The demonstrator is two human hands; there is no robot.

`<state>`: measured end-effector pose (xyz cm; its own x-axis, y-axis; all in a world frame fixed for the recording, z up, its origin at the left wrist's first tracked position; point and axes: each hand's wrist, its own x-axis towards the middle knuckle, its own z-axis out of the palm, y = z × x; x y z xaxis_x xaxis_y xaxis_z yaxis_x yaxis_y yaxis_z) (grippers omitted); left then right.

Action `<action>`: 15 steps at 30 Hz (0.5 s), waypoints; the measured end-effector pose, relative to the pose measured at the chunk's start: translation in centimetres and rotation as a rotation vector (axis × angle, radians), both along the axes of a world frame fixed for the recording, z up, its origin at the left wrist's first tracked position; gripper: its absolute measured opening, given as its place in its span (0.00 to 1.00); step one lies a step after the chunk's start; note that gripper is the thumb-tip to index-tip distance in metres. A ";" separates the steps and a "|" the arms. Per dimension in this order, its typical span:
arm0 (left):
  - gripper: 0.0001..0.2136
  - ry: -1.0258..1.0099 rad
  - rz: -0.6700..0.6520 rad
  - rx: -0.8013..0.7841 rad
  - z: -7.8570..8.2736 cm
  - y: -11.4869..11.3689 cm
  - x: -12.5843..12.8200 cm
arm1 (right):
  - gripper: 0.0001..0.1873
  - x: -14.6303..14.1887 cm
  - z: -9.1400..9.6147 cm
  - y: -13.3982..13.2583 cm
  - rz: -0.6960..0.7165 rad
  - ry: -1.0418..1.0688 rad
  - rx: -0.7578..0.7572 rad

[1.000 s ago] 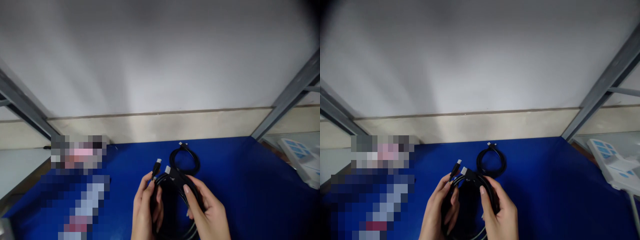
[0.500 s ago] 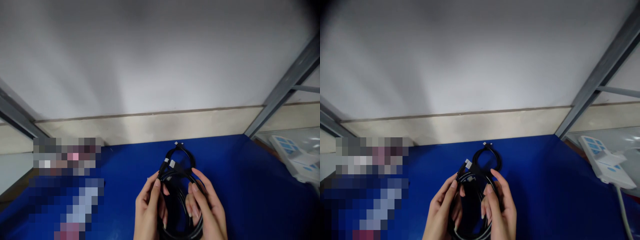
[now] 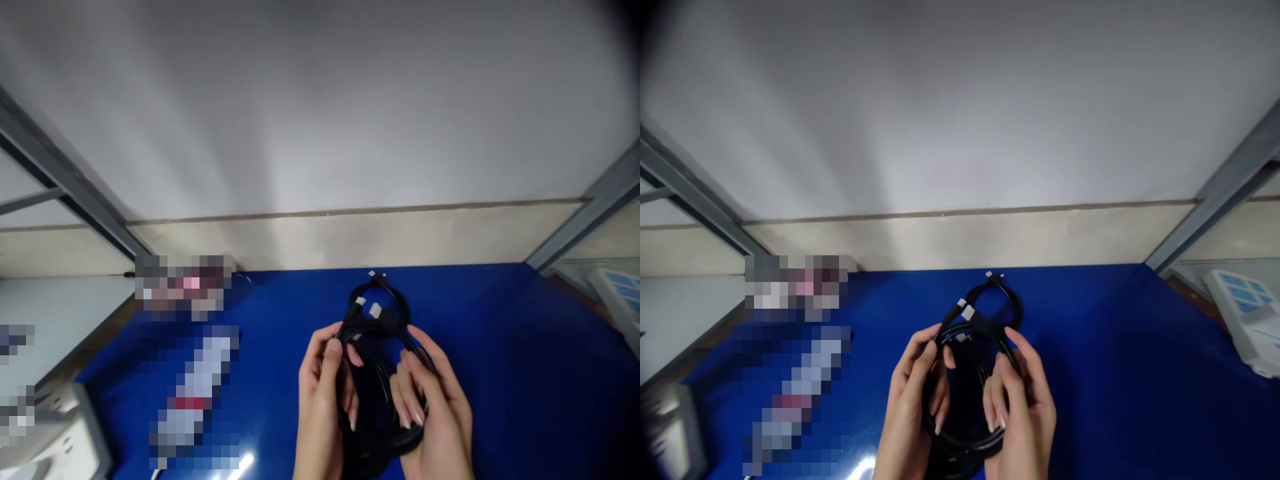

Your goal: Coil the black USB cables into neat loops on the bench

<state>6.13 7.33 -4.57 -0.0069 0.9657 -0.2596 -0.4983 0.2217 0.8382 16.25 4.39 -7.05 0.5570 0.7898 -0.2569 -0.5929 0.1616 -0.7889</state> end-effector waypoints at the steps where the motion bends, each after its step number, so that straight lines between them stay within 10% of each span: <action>1: 0.22 -0.006 -0.009 0.002 0.1 -0.1 0.2 | 0.25 0.0 0.2 -0.1 -0.003 0.021 0.014; 15: 0.27 -0.125 0.142 -0.054 0.7 -0.6 0.6 | 0.32 -0.5 1.4 -0.6 -0.022 0.103 -0.011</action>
<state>6.69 6.72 -3.84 -0.1069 0.9421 -0.3180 -0.6276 0.1842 0.7565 15.72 3.74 -5.60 0.5441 0.7746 -0.3224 -0.6677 0.1671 -0.7254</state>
